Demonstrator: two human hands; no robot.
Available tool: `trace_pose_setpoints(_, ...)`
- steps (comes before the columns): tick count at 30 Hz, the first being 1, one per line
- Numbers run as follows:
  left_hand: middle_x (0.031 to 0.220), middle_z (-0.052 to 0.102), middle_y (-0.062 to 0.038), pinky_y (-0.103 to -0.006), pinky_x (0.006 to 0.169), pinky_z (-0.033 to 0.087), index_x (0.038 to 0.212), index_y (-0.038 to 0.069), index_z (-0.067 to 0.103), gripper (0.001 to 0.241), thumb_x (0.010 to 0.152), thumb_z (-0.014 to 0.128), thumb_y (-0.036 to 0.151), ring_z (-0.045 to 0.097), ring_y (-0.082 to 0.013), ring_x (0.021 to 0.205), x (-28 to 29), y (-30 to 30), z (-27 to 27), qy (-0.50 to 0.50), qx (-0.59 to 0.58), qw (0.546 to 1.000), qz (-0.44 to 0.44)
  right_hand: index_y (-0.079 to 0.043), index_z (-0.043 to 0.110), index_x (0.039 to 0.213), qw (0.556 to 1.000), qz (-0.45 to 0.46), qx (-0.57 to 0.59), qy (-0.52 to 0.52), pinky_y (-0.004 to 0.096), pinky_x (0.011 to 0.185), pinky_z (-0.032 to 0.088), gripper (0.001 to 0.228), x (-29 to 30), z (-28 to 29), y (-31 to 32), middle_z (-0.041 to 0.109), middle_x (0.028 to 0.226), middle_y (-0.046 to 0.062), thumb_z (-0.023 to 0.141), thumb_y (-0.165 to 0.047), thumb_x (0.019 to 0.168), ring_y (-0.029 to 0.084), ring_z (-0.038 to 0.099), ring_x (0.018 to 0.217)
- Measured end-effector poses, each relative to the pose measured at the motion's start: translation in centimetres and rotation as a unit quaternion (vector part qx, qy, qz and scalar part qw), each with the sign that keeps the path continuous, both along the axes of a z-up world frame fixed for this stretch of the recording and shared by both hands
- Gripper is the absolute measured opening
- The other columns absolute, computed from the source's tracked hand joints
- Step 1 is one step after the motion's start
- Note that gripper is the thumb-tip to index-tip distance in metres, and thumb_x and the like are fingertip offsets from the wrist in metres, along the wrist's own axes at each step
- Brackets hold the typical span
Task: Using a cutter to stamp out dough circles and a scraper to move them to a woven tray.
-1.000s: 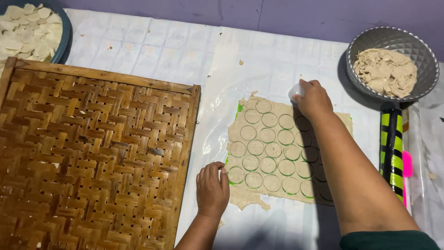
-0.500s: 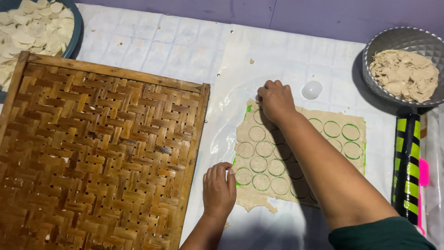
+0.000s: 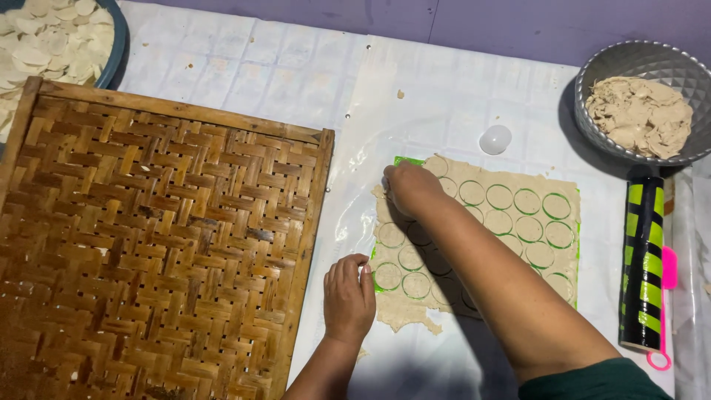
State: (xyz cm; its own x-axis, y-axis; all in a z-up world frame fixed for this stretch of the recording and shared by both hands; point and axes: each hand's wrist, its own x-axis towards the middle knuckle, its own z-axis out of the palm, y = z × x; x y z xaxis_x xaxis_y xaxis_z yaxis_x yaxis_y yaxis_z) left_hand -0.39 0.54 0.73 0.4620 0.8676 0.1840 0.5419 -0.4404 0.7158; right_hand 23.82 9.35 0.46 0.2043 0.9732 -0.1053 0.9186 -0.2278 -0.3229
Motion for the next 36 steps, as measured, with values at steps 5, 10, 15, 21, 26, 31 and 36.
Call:
trace_pose_setpoints(5, 0.107, 0.066, -0.014, -0.0454, 0.093, 0.046, 0.111, 0.002, 0.06, 0.017, 0.103, 0.051, 0.014, 0.061, -0.0334, 0.102, -0.3, -0.1, -0.7, -0.052, -0.001, 0.998, 0.018, -0.007, 0.067, 0.1, 0.981, -0.007, -0.022, 0.192, 0.045, 0.08, 0.056, 0.018, -3.0, 2.3, -1.5, 0.072, 0.094, 0.016, 0.074, -0.019, 0.089, 0.036, 0.071, 0.09)
trace_pose_setpoints(10, 0.102, 0.065, -0.015, -0.0448, 0.09, 0.048, 0.111, 0.0, 0.059, 0.018, 0.101, 0.055, 0.014, 0.063, -0.0312, 0.095, -0.2, -0.1, -0.7, -0.075, -0.029, 0.996, 0.036, -0.005, 0.064, 0.104, 0.969, -0.003, 0.042, 0.243, 0.045, 0.076, 0.056, 0.034, -4.3, 1.9, -3.6, 0.067, 0.1, 0.018, 0.08, -0.017, 0.076, 0.037, 0.069, 0.09)
trace_pose_setpoints(15, 0.113, 0.062, -0.02, -0.0435, 0.089, 0.052, 0.119, -0.002, 0.055, 0.021, 0.103, 0.049, 0.009, 0.063, -0.0354, 0.103, -0.3, -0.3, -1.5, -0.12, -0.011, 0.992, 0.043, -0.007, 0.069, 0.1, 0.994, 0.02, 0.026, 0.1, 0.047, 0.08, 0.053, 0.02, -5.5, 1.8, -4.4, 0.066, 0.102, 0.016, 0.075, -0.019, 0.086, 0.037, 0.066, 0.096)
trace_pose_setpoints(21, 0.121, 0.058, -0.024, -0.0408, 0.092, 0.052, 0.132, -0.007, 0.046, 0.033, 0.104, 0.042, 0.008, 0.063, -0.0328, 0.107, -0.9, -0.4, -3.3, -0.186, -0.063, 0.976, 0.089, -0.005, 0.067, 0.101, 0.961, 0.064, 0.089, 0.255, 0.042, 0.078, 0.054, 0.019, -8.8, 6.0, -8.6, 0.067, 0.095, 0.014, 0.073, -0.016, 0.087, 0.032, 0.068, 0.089)
trace_pose_setpoints(26, 0.119, 0.063, -0.019, -0.0373, 0.096, 0.055, 0.131, -0.003, 0.05, 0.031, 0.102, 0.04, 0.003, 0.064, -0.027, 0.103, -0.9, 0.2, -4.8, -0.284, -0.111, 0.947, 0.098, -0.007, 0.065, 0.104, 0.941, 0.064, 0.031, 0.33, 0.038, 0.077, 0.055, 0.022, -11.3, 6.7, -15.1, 0.066, 0.095, 0.012, 0.073, -0.012, 0.085, 0.029, 0.068, 0.086)
trace_pose_setpoints(31, 0.119, 0.066, -0.013, -0.0346, 0.09, 0.057, 0.121, 0.001, 0.061, 0.022, 0.107, 0.052, 0.015, 0.068, -0.0221, 0.105, -0.9, 0.2, -1.7, -0.257, -0.087, 0.958, 0.093, -0.008, 0.063, 0.107, 0.928, 0.066, -0.051, 0.363, 0.038, 0.079, 0.055, 0.023, -12.3, 7.5, -20.9, 0.064, 0.098, 0.011, 0.07, -0.01, 0.086, 0.028, 0.068, 0.088)
trace_pose_setpoints(36, 0.115, 0.065, -0.011, -0.042, 0.092, 0.051, 0.121, 0.007, 0.069, 0.038, 0.09, 0.076, 0.027, 0.063, -0.03, 0.108, -0.6, 0.1, 0.2, -0.109, 0.013, 0.994, 0.014, -0.009, 0.069, 0.106, 0.949, 0.064, -0.051, 0.303, 0.039, 0.083, 0.054, 0.023, -11.7, 6.2, -24.8, 0.063, 0.103, 0.012, 0.062, -0.003, 0.085, 0.032, 0.067, 0.094)
